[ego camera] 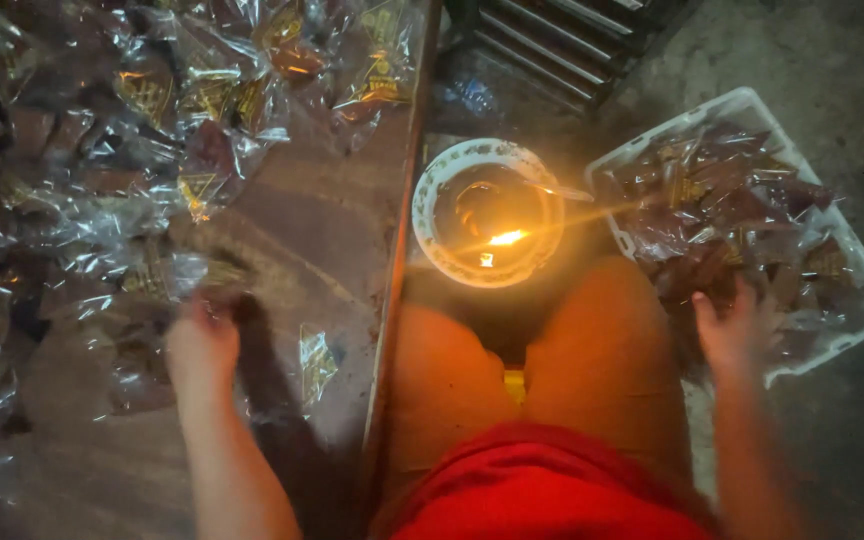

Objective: Sealing plastic bags containing bread by melting the edges over a candle flame.

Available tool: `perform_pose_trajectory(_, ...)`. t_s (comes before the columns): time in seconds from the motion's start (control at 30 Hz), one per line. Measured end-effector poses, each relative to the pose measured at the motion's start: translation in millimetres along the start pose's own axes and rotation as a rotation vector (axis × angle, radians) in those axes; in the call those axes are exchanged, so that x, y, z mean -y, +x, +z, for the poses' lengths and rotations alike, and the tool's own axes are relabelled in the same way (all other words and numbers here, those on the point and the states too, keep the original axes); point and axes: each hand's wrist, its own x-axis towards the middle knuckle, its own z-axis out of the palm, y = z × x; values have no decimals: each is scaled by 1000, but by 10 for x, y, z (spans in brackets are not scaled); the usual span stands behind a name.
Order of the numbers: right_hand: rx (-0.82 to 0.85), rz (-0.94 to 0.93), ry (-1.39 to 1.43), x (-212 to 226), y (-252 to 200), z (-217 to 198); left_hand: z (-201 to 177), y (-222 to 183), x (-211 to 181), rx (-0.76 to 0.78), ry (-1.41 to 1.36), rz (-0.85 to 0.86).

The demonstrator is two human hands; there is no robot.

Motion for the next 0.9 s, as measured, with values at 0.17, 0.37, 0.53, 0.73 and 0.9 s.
perform_pose_trajectory(0.17,-243,-615,446,295,-319,282,-381,-701,-1007,293,-1134,-261)
perform_pose_trajectory(0.37,960,-630,1019,1384,-1221,-115,-279,-1453,-1721,561,-1337,320)
perform_pose_trajectory(0.53,725,-531,903,1570,-1381,150,-437,-1679,-2267,823,-1272,460)
perform_pose_trajectory(0.73,481,-507,789,1624,-1381,74,198,-1820,-2159,1013,-1445,17)
perform_pose_trajectory(0.9,25,-517,396,2082,-1561,-1037,64,-1871,-2226,896,-1427,-37)
